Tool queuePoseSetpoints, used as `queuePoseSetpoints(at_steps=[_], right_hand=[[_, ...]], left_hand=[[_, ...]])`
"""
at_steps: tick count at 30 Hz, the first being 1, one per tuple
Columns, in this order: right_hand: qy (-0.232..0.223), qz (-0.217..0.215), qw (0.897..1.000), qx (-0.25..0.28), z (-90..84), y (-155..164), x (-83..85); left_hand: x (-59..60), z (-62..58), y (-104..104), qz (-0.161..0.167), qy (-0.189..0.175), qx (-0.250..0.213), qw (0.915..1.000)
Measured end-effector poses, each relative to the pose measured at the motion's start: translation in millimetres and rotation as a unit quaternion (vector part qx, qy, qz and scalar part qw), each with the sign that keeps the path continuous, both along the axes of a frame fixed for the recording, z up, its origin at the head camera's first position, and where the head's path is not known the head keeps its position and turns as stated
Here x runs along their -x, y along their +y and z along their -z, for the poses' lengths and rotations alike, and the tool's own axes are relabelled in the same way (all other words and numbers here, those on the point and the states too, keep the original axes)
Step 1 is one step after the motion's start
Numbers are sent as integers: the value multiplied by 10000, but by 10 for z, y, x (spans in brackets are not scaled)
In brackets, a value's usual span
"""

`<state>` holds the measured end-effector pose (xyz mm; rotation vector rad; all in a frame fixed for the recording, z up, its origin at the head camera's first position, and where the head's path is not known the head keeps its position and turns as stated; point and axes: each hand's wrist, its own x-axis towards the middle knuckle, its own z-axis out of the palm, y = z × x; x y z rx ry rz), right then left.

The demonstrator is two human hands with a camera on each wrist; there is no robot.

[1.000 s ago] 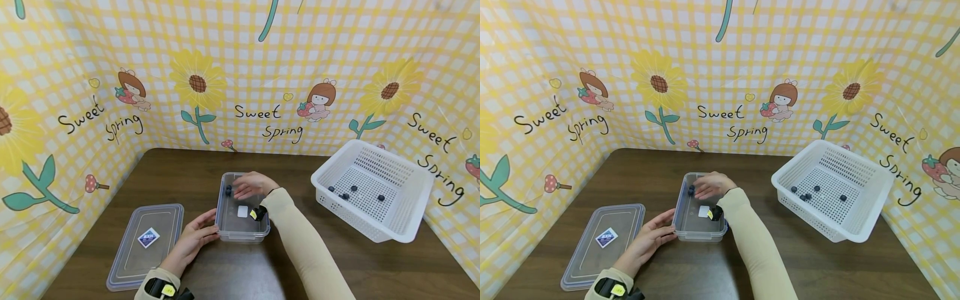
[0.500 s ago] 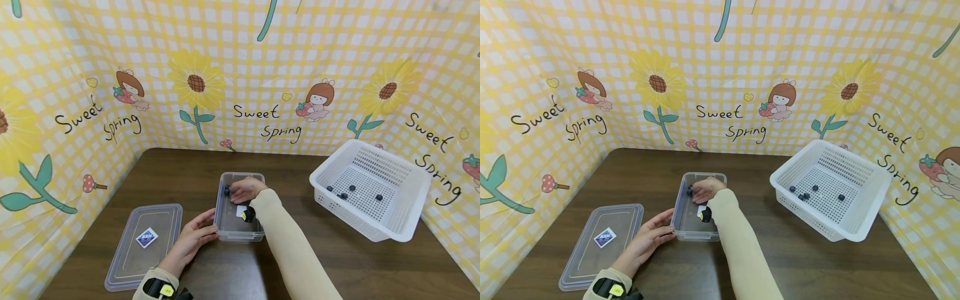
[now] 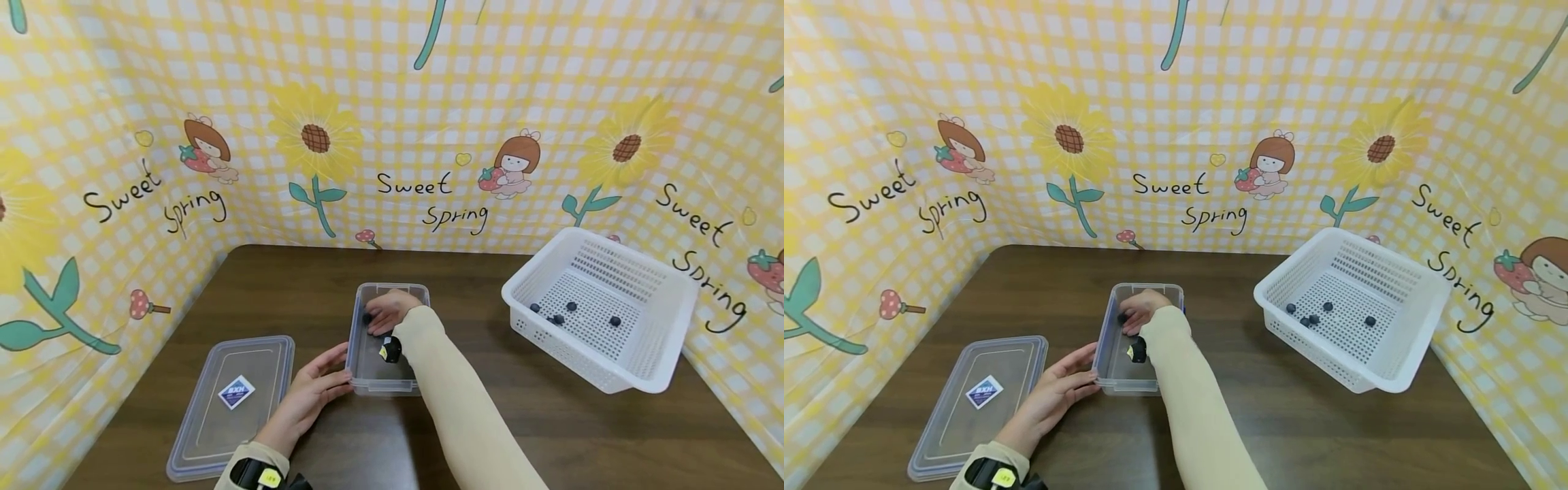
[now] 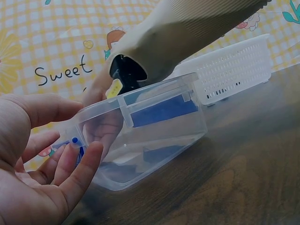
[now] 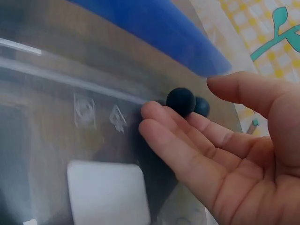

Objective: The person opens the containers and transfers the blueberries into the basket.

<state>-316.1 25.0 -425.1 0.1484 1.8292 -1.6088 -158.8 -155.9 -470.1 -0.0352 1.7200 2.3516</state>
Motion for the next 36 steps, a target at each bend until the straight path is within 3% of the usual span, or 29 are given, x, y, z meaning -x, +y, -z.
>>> queuePoseSetpoints(at_steps=[9,21,27,36], right_hand=[[-85,322,9993,170,159,-69,55],[-118,433,9987,241,101,-85,51],[-79,228,9997,-17,41,-39,30],[227,-384,9989,-136,-251,86,111]], left_hand=[[-2,-9,1,27,49,-15,10000],[25,-16,22,-94,77,-15,9999],[-1,-7,28,-27,85,-8,10000],[2,-15,17,-35,32,9,10000]])
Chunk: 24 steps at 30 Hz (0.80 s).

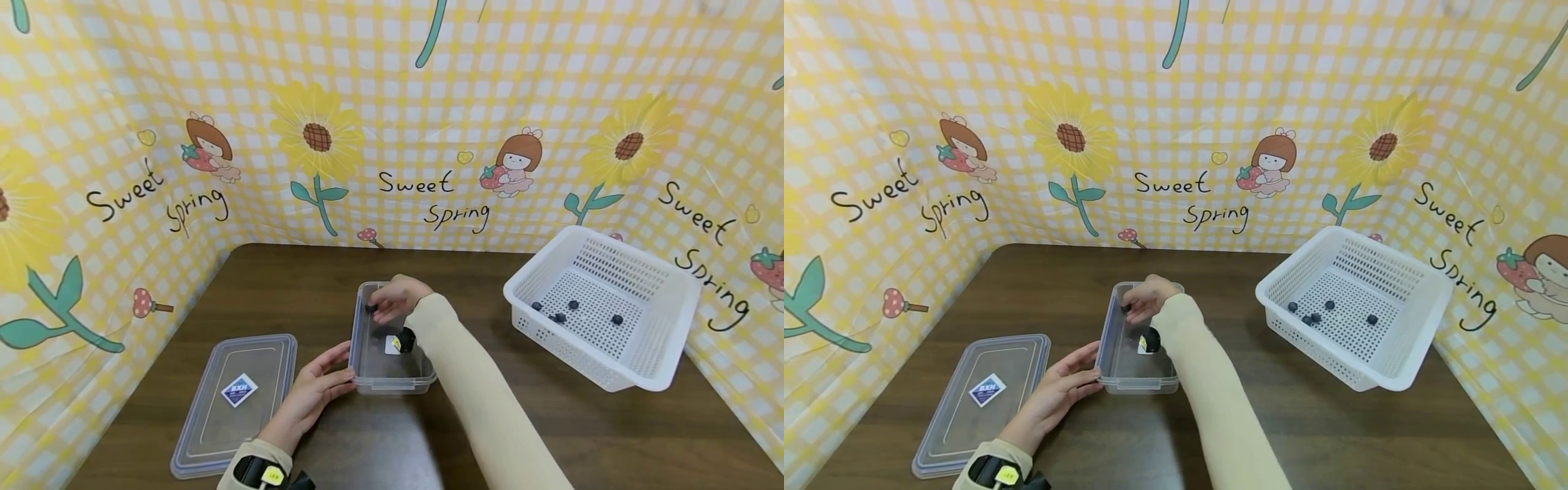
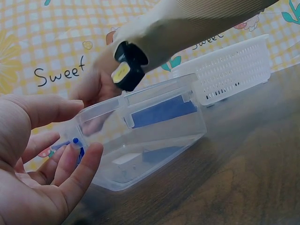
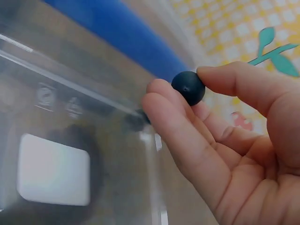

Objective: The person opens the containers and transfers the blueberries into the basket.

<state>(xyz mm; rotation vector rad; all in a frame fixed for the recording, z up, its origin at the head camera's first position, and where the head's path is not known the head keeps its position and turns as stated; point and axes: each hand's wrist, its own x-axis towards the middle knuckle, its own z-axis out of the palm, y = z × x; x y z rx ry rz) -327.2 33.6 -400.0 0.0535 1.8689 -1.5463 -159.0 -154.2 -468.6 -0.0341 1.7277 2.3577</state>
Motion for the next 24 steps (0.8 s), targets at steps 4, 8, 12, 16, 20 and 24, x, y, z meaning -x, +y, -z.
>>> queuePoseSetpoints(at_steps=[4,8,12,16,20,24], right_hand=[[170,-394,9991,-48,-139,71,13],[179,-530,9984,-33,-242,176,7],[280,-555,9981,57,-285,316,24],[372,-522,9976,280,-290,472,41],[450,-392,9973,437,-306,659,49],[474,-226,9962,689,-353,870,70]], left_hand=[[3,-6,-8,-52,-18,18,10000],[3,-6,-11,-41,-32,54,10000],[5,4,-12,-24,-34,49,10000],[-6,8,-17,-52,13,54,10000],[-11,12,-12,-12,20,24,10000],[-4,14,-7,31,-18,-57,10000]])
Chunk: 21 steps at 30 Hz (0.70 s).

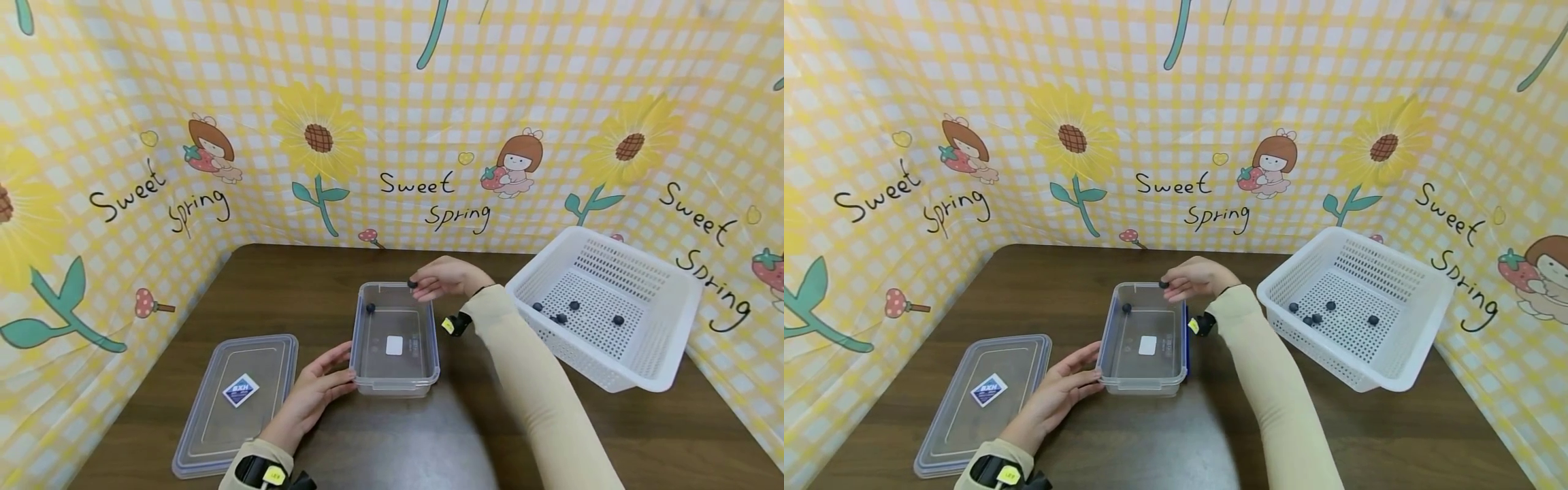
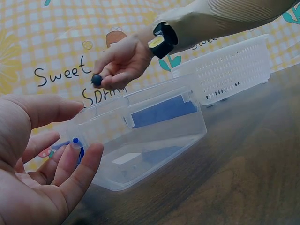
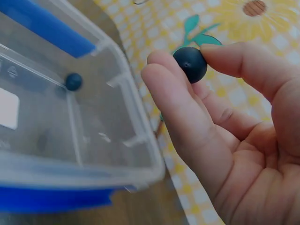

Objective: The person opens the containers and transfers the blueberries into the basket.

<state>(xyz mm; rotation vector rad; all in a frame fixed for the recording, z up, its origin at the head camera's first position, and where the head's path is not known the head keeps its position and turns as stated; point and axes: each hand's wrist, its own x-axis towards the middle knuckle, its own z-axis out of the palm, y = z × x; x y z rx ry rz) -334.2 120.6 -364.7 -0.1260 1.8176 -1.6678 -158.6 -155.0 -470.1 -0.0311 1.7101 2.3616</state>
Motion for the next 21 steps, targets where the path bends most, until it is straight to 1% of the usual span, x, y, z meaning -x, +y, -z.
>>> queuePoseSetpoints(at_steps=[8,11,17,21], right_hand=[[-47,169,9997,139,-133,464,41],[-52,326,9993,184,-169,642,49],[-193,729,9955,566,-307,1008,9],[-262,917,9918,848,-353,1269,-26]], left_hand=[[13,14,-11,85,67,48,9999],[12,14,-12,73,63,67,9999],[9,15,-13,73,60,92,9999],[8,11,-17,66,27,91,9999]])
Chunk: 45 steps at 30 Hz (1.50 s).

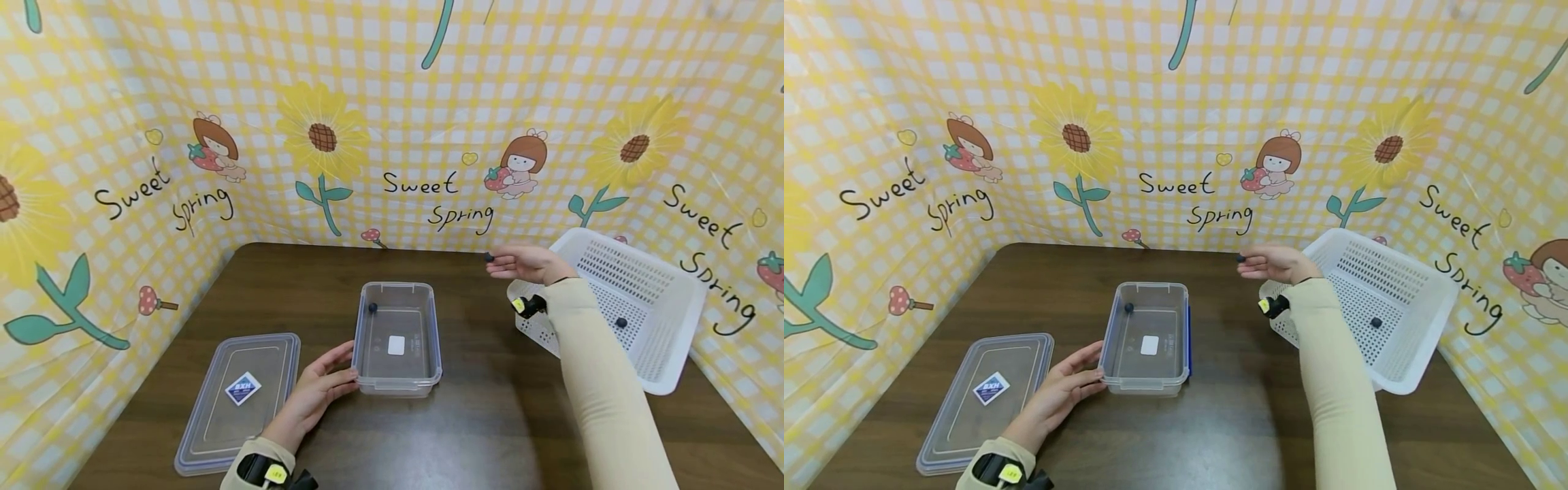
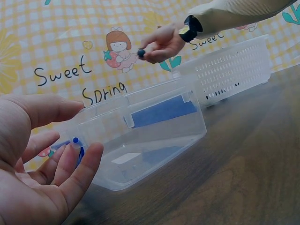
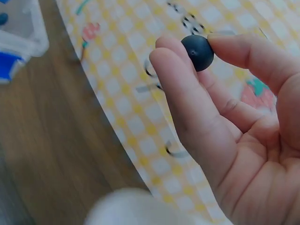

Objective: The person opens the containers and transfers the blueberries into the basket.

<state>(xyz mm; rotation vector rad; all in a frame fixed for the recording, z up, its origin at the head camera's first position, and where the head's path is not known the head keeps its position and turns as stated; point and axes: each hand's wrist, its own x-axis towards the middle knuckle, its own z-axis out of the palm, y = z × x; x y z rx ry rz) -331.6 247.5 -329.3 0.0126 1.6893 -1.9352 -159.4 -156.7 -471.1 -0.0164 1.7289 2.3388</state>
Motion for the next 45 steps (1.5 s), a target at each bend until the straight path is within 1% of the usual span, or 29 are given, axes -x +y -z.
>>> queuePoseSetpoints(at_steps=[4,10,13,16,19,23,25,27,31,36,41,45], right_hand=[[-200,246,9993,222,14,264,-14],[-781,823,9923,498,94,630,-36],[-938,911,9892,659,146,776,-70],[-1040,875,9879,750,201,889,-107],[-1191,1005,9851,726,236,978,-145],[-1337,1272,9818,449,238,1057,-194],[-1366,1344,9810,294,231,1079,-213],[-1338,1295,9824,157,229,1097,-221],[-1273,1145,9852,87,238,1110,-216],[-1098,1086,9880,-51,232,1101,-197],[-961,1027,9900,-128,176,1051,-162],[-732,918,9928,-243,90,938,-121]], left_hand=[[0,-12,1,-43,19,7,10000],[5,-12,1,-41,48,18,10000],[11,-5,0,13,43,2,10000],[15,-3,-4,56,42,-7,10000],[14,-5,-6,82,54,3,10000],[7,-13,-8,98,38,28,9999],[2,-15,-5,92,18,37,9999],[-1,-17,-4,77,19,41,10000],[-3,-15,-3,57,35,15,10000],[-5,-12,-7,19,26,-7,10000],[-16,-9,-11,20,33,-30,10000],[-29,-14,-18,11,56,-38,10000]])
